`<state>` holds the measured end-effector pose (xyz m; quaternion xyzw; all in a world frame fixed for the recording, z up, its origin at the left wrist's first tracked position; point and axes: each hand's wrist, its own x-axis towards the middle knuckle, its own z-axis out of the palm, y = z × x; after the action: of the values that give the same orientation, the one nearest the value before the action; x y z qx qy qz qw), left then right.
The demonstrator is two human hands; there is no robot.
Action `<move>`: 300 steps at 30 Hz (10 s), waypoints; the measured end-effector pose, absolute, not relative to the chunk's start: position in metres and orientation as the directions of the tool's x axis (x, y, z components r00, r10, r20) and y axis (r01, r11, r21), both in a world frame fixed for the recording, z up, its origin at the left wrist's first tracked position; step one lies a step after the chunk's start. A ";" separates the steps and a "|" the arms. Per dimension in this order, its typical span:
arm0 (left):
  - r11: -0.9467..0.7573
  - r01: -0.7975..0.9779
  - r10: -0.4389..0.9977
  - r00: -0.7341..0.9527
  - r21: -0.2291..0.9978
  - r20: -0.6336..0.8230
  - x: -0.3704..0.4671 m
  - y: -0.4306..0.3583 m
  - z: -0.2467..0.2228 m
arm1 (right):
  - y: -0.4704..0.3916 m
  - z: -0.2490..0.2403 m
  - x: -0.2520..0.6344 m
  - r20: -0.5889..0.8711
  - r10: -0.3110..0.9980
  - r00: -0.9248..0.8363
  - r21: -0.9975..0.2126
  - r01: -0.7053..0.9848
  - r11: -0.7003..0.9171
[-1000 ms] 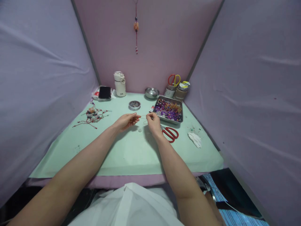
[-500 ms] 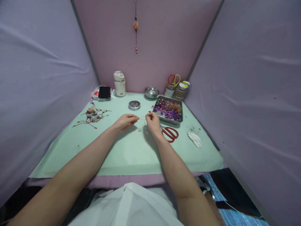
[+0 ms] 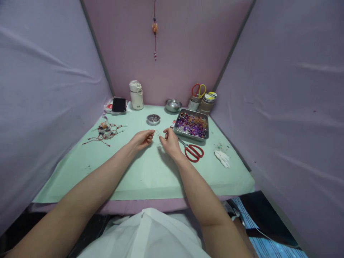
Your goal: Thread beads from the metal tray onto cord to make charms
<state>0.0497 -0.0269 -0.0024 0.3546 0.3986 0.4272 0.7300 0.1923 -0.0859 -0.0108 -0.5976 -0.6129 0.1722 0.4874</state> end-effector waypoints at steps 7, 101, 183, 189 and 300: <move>0.189 -0.202 0.961 0.239 0.961 -0.139 0.051 -0.033 -0.002 | -0.088 -0.009 0.193 0.458 0.883 0.104 -0.688 0.671 0.278; -0.127 0.062 0.840 0.538 0.990 0.074 0.046 -0.039 0.008 | -0.086 0.001 0.198 0.368 0.922 0.122 -0.907 0.267 0.326; 0.061 -0.089 0.958 0.284 0.994 -0.033 0.049 -0.038 0.004 | -0.093 -0.001 0.183 0.409 0.901 0.141 -0.861 0.386 0.331; 0.011 -0.103 0.975 0.222 0.995 0.012 0.050 -0.038 0.004 | -0.093 -0.001 0.181 0.386 0.911 0.144 -0.884 0.342 0.320; -0.070 -0.043 0.927 0.366 0.997 0.080 0.055 -0.044 0.002 | -0.091 0.000 0.190 0.402 0.903 0.152 -0.887 0.311 0.343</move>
<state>0.0547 -0.0443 0.0017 0.5962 0.3708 0.4235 0.5725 0.1903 -0.0906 -0.0002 -0.5094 -0.5956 0.2631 0.5626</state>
